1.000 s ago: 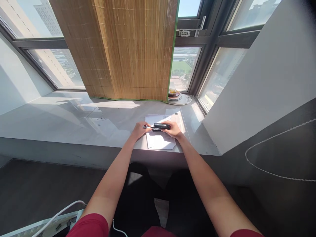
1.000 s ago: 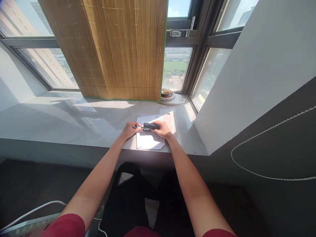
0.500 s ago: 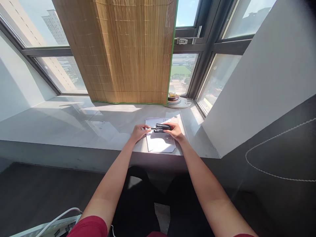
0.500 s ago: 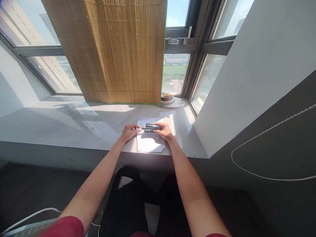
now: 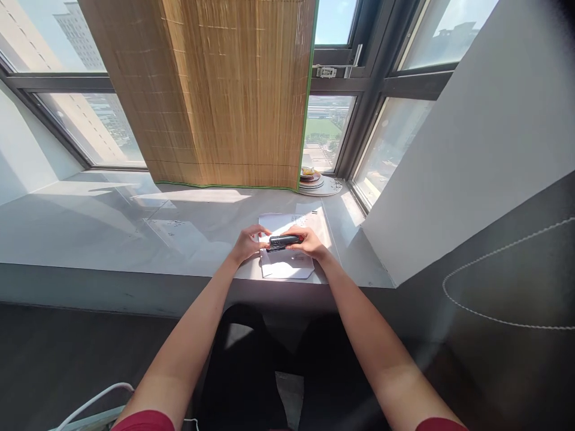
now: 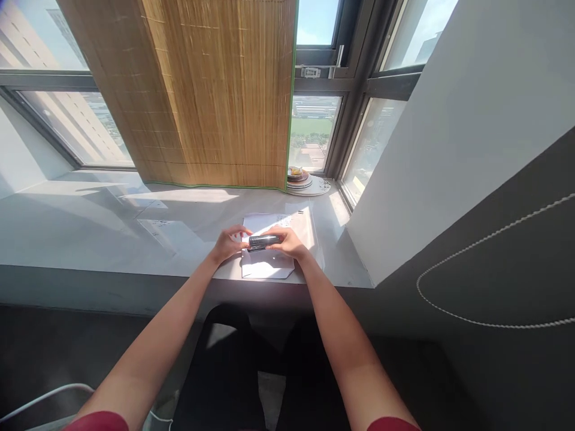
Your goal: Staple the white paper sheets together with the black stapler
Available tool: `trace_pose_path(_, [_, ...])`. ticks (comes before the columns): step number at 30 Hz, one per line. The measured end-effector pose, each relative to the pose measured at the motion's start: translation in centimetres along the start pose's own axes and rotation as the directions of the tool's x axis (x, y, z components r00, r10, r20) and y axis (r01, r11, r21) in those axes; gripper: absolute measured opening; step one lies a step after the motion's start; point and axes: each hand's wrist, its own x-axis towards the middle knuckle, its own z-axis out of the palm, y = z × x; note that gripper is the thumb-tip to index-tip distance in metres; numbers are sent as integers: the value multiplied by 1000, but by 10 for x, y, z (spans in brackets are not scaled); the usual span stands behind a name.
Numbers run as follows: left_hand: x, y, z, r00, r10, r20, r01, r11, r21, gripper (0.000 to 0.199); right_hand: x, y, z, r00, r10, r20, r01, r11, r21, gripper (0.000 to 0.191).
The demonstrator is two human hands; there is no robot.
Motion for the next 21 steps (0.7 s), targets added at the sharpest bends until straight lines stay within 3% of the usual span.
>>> trace_pose_path(5, [1, -6, 0, 990, 59, 124, -62, 998, 16, 38, -2, 4, 1, 996, -38, 82, 39, 999, -9, 43])
trace_pose_path(11, [3, -11, 1, 999, -6, 51, 9, 999, -46, 23, -1, 17, 2, 999, 26, -48, -24, 999, 35, 48])
trace_pose_path(14, [5, -13, -1, 998, -66, -5, 65, 994, -86, 14, 1, 24, 6, 997, 66, -46, -65, 997, 31, 50])
trace_pose_path(18, [8, -18, -3, 988, -115, -106, 114, 993, -22, 21, 4, 29, 11, 992, 126, -15, -125, 990, 68, 52])
trace_pose_path(21, [10, -21, -1, 986, -122, -113, 130, 990, 57, 23, 5, 29, 13, 990, 142, -18, -140, 986, 89, 54])
